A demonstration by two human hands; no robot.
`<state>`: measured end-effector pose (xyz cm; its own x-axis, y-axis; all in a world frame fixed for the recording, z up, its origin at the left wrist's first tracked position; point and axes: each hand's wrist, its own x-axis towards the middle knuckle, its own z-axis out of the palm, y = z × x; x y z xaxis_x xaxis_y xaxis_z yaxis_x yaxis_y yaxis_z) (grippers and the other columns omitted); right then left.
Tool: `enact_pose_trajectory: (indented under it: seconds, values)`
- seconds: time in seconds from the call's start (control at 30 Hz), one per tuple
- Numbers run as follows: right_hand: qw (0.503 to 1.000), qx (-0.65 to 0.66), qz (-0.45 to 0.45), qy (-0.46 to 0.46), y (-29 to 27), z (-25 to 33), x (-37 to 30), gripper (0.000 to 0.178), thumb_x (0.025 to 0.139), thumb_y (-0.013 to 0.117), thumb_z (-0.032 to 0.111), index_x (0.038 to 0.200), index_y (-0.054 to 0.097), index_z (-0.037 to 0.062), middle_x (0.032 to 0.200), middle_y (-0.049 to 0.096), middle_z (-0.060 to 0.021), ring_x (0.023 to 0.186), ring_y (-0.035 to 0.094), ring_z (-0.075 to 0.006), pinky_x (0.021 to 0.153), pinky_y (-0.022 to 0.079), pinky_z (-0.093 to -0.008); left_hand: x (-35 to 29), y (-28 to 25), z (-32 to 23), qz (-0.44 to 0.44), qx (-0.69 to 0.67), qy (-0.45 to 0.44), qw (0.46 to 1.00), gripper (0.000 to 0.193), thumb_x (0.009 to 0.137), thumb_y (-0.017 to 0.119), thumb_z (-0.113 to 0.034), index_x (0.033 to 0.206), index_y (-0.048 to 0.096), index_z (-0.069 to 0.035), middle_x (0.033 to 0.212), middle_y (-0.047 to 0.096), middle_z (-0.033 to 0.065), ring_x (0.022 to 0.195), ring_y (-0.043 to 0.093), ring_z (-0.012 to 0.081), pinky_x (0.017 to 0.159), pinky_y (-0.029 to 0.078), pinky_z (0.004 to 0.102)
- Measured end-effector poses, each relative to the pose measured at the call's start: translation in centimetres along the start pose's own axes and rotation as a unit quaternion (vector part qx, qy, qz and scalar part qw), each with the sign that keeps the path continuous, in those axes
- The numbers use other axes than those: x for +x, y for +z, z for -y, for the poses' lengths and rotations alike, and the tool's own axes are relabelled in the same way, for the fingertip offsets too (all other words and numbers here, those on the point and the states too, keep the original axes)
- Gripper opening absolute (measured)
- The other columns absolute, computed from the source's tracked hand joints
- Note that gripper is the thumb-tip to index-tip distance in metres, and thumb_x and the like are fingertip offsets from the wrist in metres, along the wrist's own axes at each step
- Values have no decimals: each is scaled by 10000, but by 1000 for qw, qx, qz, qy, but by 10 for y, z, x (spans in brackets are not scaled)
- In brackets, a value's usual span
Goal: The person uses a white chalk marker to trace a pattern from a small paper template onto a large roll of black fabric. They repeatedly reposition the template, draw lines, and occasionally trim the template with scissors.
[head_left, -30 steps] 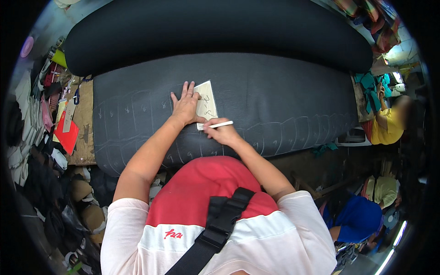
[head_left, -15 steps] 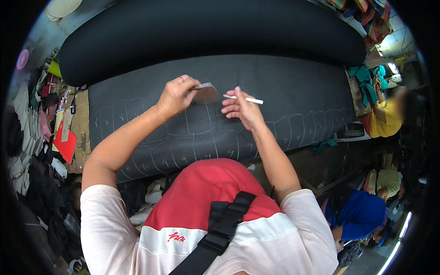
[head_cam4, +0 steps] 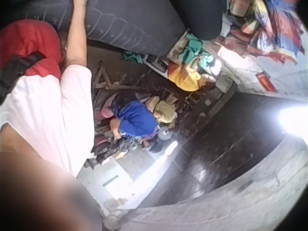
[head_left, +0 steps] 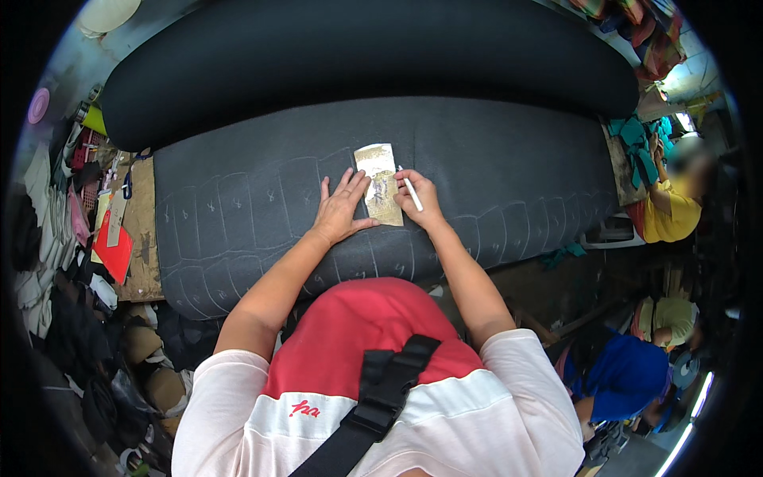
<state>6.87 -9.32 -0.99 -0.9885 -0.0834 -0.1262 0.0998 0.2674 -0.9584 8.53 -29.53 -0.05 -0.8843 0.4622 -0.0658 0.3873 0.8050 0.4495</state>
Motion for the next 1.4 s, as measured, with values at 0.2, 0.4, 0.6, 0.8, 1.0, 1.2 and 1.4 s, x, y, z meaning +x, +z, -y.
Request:
enact_pose_trajectory:
  seconds: [0.2, 0.4, 0.6, 0.8, 1.0, 1.2, 1.4]
  values:
    - [992, -113, 20, -43, -1, 1, -1, 332, 682, 627, -22, 1010, 603, 24, 767, 616, -45, 652, 580, -107, 649, 489, -258, 1, 9, 8, 2, -8, 0, 1000, 890, 701, 681, -532, 1405, 340, -109, 1482, 288, 87, 1394, 199, 253, 1080, 73, 596]
    - [981, -181, 2, -76, -3, 21, 8, 254, 779, 626, 65, 1031, 641, 31, 780, 643, -96, 662, 619, -180, 656, 499, -287, 2, 10, 9, -12, -34, -13, 999, 773, 760, 665, -441, 1386, 373, -95, 1470, 312, 93, 1392, 207, 248, 1088, 77, 575]
    - [976, -151, -98, -123, 8, 34, 54, 233, 851, 622, 220, 978, 690, 38, 825, 686, -152, 733, 667, -225, 688, 514, -290, 3, 11, 9, -17, -29, -13, 999, 751, 758, 676, -425, 1372, 392, -100, 1468, 316, 78, 1390, 215, 229, 1089, 96, 578]
    - [981, -171, -7, -89, 40, 37, 84, 155, 766, 636, 191, 824, 708, 65, 773, 680, -138, 732, 664, -290, 697, 520, -337, 3, 8, 7, -5, -30, -24, 999, 769, 754, 672, -441, 1377, 386, -92, 1466, 317, 88, 1390, 212, 247, 1092, 79, 572]
    - [972, -156, -165, -64, 18, 28, 82, 109, 761, 610, 103, 745, 654, 4, 695, 650, -186, 638, 655, -322, 588, 513, -361, 2, 8, 6, -13, -37, -25, 999, 757, 752, 680, -425, 1369, 399, -87, 1464, 324, 82, 1388, 216, 245, 1091, 89, 569]
    - [956, -216, -133, -145, 10, 20, 52, 106, 791, 600, 85, 751, 635, -7, 689, 625, -205, 644, 630, -355, 574, 492, -383, 2, 9, 5, -21, -22, -26, 999, 720, 757, 685, -400, 1353, 423, -93, 1462, 329, 73, 1385, 225, 226, 1095, 103, 559]
    - [962, -255, -29, -95, -7, 26, -58, 119, 790, 600, 117, 750, 654, 19, 742, 635, -218, 694, 626, -385, 631, 504, -417, 3, 12, 7, -21, -24, -18, 999, 719, 771, 673, -394, 1362, 408, -79, 1470, 313, 86, 1386, 223, 233, 1087, 99, 562]
